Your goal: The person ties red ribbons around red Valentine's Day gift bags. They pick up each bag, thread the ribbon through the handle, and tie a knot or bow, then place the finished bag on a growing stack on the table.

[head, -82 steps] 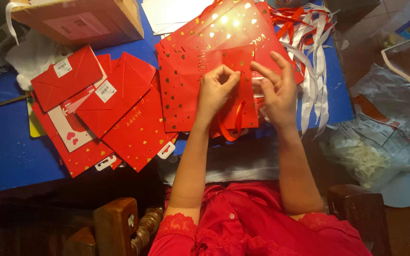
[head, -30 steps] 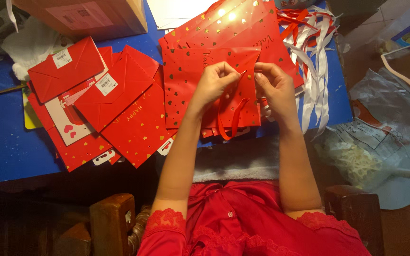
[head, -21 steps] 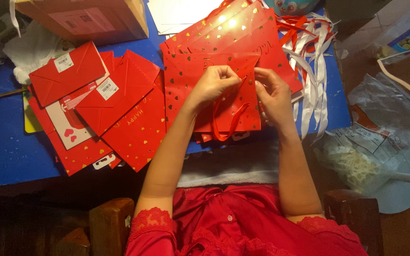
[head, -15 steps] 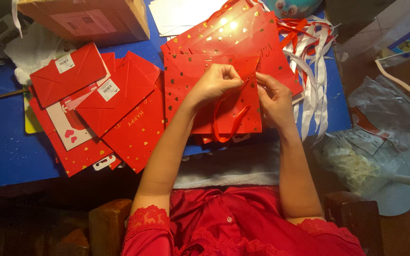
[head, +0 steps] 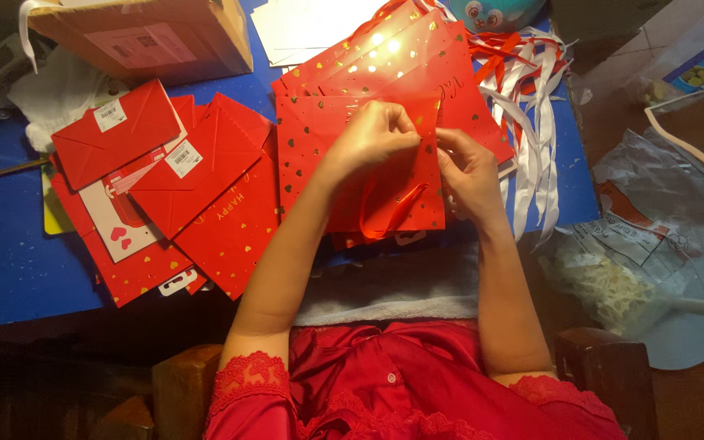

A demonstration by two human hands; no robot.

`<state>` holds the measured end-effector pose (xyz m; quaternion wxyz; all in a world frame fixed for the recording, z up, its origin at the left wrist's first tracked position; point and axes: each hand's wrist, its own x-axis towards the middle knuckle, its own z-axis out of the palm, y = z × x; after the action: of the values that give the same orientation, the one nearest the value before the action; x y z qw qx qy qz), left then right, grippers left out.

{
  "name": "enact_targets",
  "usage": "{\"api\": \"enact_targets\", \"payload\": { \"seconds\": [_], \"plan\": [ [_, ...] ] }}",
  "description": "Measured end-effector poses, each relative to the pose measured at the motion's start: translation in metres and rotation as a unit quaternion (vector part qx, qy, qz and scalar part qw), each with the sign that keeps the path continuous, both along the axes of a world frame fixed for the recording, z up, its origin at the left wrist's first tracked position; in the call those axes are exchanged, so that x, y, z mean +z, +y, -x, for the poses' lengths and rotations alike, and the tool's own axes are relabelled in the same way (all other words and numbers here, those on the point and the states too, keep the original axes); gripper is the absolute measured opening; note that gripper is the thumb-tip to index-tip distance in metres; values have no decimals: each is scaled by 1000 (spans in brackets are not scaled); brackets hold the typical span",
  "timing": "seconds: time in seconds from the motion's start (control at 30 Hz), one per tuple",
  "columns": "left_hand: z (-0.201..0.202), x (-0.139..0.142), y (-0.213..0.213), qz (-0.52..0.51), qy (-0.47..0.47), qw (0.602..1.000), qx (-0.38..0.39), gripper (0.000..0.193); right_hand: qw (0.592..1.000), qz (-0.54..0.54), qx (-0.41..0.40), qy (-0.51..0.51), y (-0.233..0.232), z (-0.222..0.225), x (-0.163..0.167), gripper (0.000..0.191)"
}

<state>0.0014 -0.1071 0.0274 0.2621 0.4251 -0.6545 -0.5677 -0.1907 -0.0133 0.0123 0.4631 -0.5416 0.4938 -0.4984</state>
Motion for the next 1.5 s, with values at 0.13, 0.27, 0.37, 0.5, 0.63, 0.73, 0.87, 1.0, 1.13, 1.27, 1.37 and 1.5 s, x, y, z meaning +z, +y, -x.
{"api": "enact_targets", "payload": {
  "seconds": [0.13,0.27,0.37,0.5,0.63,0.73,0.87,1.0,1.13,1.27,1.37,1.5],
  "plan": [
    [2,-10,16,-67,82,993,45,16,999,-24,-23,-7,-2,-6,10,15],
    [4,-27,30,-73,234,968,51,16,999,-3,-42,5,-2,-14,14,13],
    [6,-36,31,-76,245,964,64,15,997,5,-64,52,-3,-19,14,15],
    [13,-42,31,-61,239,965,87,17,984,64,-95,133,-6,-22,10,10],
    [13,-44,33,-76,221,964,130,21,957,169,-119,206,-8,-20,0,5],
    [10,-46,30,-81,240,958,134,22,989,25,-133,65,-8,-14,-8,8],
    [0,-47,27,-90,273,947,143,21,989,16,-95,-114,-12,-10,-13,10],
    [-1,-46,29,-97,275,944,153,19,971,-6,-109,-212,-12,-5,-8,13],
    [1,-45,32,-89,263,949,153,18,953,-36,-112,-278,-11,1,-3,18],
    [2,-43,33,-89,263,949,151,17,984,17,-82,-159,-12,-2,-11,21],
    [3,-41,35,-81,273,948,144,17,990,-16,-45,-129,-12,3,-16,14],
    [4,-36,39,-74,242,956,144,18,973,-12,-78,-217,-10,5,-21,13]
  ]
}}
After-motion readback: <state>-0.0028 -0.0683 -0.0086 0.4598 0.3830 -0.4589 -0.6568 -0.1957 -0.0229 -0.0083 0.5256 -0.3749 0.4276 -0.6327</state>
